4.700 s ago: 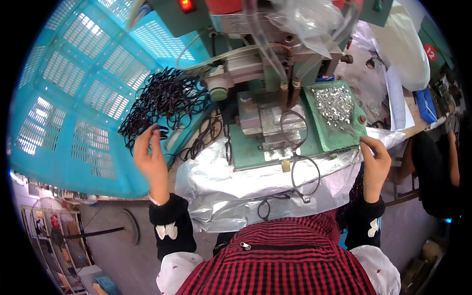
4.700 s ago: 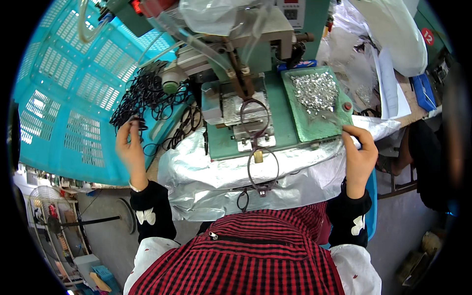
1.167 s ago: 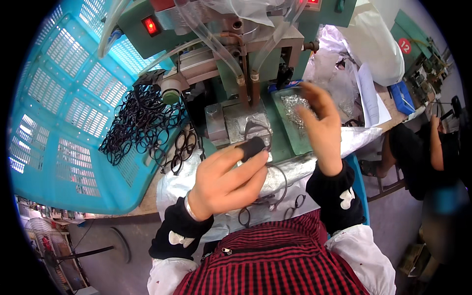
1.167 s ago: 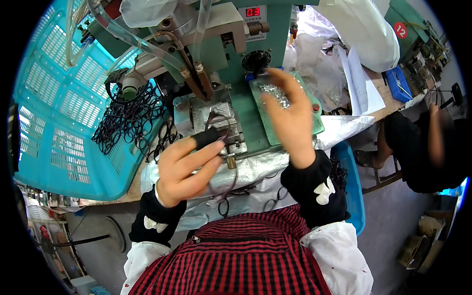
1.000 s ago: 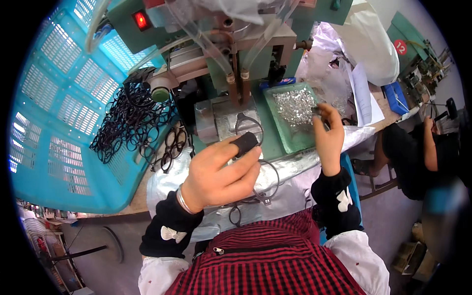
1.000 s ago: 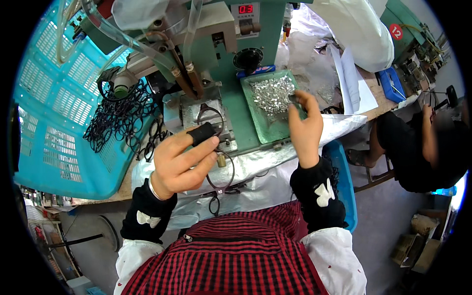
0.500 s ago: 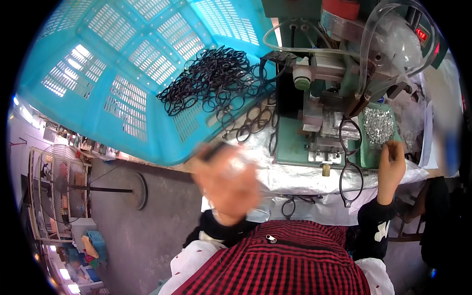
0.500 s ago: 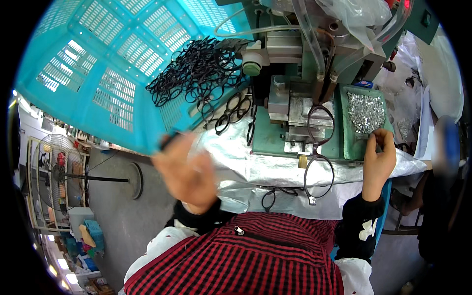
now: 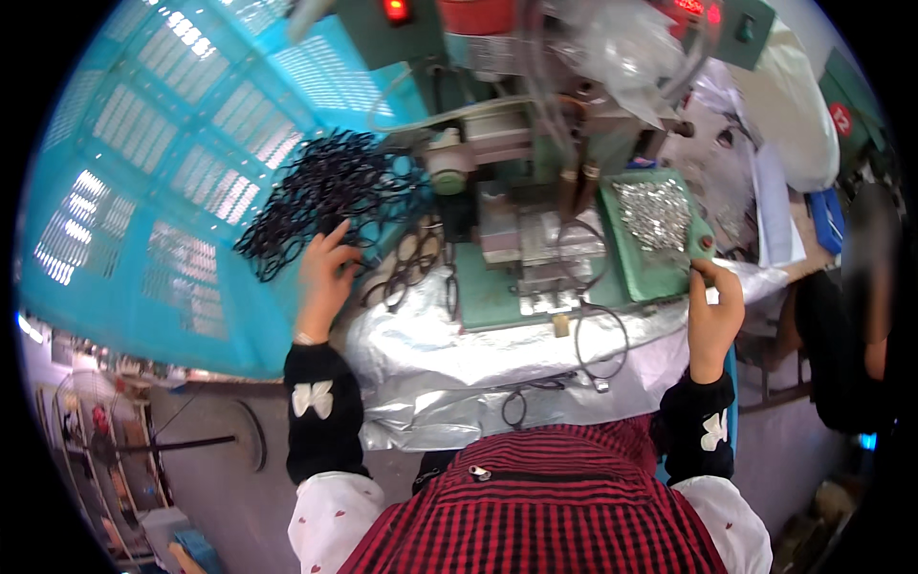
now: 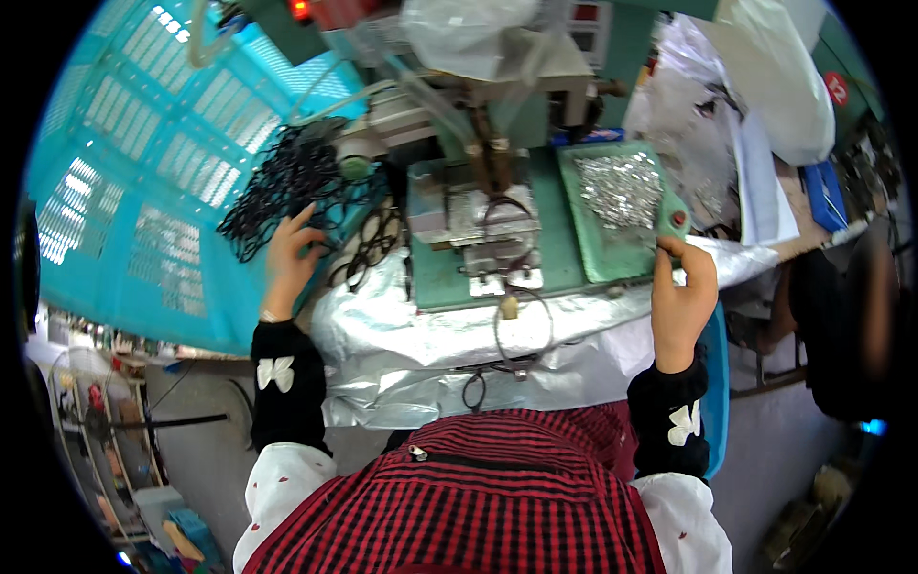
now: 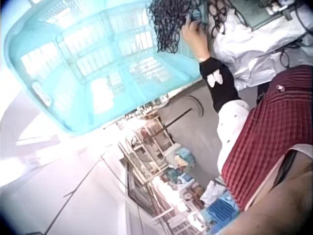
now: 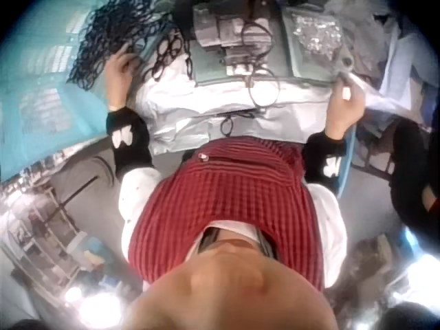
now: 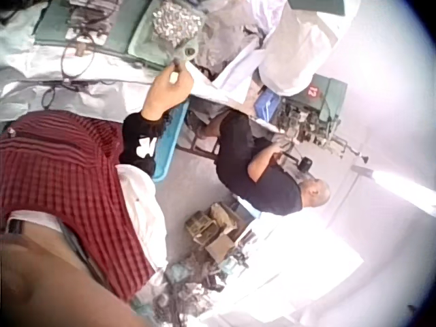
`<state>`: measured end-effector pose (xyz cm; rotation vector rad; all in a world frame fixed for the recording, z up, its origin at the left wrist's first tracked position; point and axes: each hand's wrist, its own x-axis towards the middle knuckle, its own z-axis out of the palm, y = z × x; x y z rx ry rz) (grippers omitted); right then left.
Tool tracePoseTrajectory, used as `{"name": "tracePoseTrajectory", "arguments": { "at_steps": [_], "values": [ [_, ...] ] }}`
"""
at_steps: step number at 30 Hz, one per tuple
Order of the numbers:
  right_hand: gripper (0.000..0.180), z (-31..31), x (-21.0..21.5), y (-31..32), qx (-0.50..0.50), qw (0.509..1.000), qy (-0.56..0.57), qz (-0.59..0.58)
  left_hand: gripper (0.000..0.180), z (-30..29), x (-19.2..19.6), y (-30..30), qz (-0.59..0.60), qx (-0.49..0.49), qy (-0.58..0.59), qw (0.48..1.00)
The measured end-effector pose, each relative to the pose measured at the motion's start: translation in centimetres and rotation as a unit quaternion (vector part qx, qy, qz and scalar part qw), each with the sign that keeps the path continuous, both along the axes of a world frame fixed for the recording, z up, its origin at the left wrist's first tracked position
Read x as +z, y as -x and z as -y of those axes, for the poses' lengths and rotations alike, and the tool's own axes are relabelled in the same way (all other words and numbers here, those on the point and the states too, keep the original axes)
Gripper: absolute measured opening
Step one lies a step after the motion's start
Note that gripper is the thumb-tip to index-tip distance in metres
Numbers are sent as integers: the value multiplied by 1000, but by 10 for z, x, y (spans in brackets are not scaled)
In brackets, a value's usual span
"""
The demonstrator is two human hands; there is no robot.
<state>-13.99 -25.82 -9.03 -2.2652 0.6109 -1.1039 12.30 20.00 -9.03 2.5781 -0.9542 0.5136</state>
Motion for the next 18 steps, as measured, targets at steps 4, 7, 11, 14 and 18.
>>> {"name": "tracePoseTrajectory", "arguments": {
  "at_steps": [4, 7, 11, 14, 18],
  "values": [
    [14, -2, 7, 23, -36, 997, -60, 20, 11, 17, 8, 26, -70, 35, 225, 971],
    [15, -23, 35, 7, 75, 989, -120, 35, 15, 46, 24, 43, -144, 23, 396, 907],
    [19, -53, 78, -55, 250, 959, -109, 83, 15, 82, 25, 47, -108, 26, 408, 906],
    [45, -73, 83, -94, 287, 910, -288, 79, 13, 93, 8, 54, -154, 55, 423, 891],
    [47, -85, 73, -98, 303, 880, -338, 137, 8, 97, -2, 75, -215, 63, 478, 849]
  ]
}}
